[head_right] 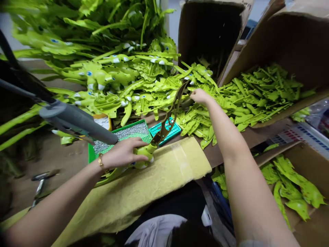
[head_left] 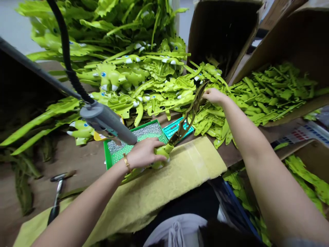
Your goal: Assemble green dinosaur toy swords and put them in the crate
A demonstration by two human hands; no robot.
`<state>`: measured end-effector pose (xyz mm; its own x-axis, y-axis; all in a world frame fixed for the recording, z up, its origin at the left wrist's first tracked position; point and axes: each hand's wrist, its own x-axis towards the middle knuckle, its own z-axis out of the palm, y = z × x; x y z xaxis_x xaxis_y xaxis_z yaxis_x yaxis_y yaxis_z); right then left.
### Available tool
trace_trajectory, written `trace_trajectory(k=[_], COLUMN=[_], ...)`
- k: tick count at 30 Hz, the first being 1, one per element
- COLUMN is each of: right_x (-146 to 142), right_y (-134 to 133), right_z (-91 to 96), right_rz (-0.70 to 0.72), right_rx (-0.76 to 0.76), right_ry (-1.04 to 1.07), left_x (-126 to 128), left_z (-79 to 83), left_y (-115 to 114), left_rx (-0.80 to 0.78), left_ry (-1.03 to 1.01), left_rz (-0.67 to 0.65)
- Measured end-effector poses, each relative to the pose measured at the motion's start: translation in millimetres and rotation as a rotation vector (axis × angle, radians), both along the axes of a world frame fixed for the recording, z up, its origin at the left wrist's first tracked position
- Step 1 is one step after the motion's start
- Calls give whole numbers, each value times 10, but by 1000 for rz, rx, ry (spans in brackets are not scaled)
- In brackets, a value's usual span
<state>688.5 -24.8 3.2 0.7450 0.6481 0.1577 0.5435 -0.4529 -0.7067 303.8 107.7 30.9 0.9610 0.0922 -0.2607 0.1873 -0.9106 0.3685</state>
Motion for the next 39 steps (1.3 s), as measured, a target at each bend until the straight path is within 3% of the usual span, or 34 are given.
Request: trace_trajectory(k=[3,7,12,18,22,26,30,32,34,36,39], right_x=[40,13,-269,-647,-392,23,79,-132,-510,-1001,-1735], right_y=[-41,-3,-126,-298,-290,-334,-379,-428,-515,-625,-770], right_z=[58,159,257,93,155,305,361,349,295,197,11], right_rz=[-86,-140,35,373,236,-121,-287,-292,-201,-39,76], right_rx=[-103,-127,-246,-516,-568,-314,200,529,746,829,844], right_ry=[-33,-132,-311,-587,-600,-474,-307,-81,275,638,965], left_x=[9,12,-44,-45,-13,-3,-17,-25,-20,10,105], left_z=[5,31,25,-16,-11,4,-11,-14,0,25,43], left_y=[1,-5,22,37,21,19,45,44,15,-41,-138], left_rx=[11,16,49,19,-7,-36,-52,-52,-71,-130,-266], left_ry=[7,39,14,24,83,93,65,47,42,37,5], left_rz=[-1,-2,9,22,45,54,61,72,78,76,96])
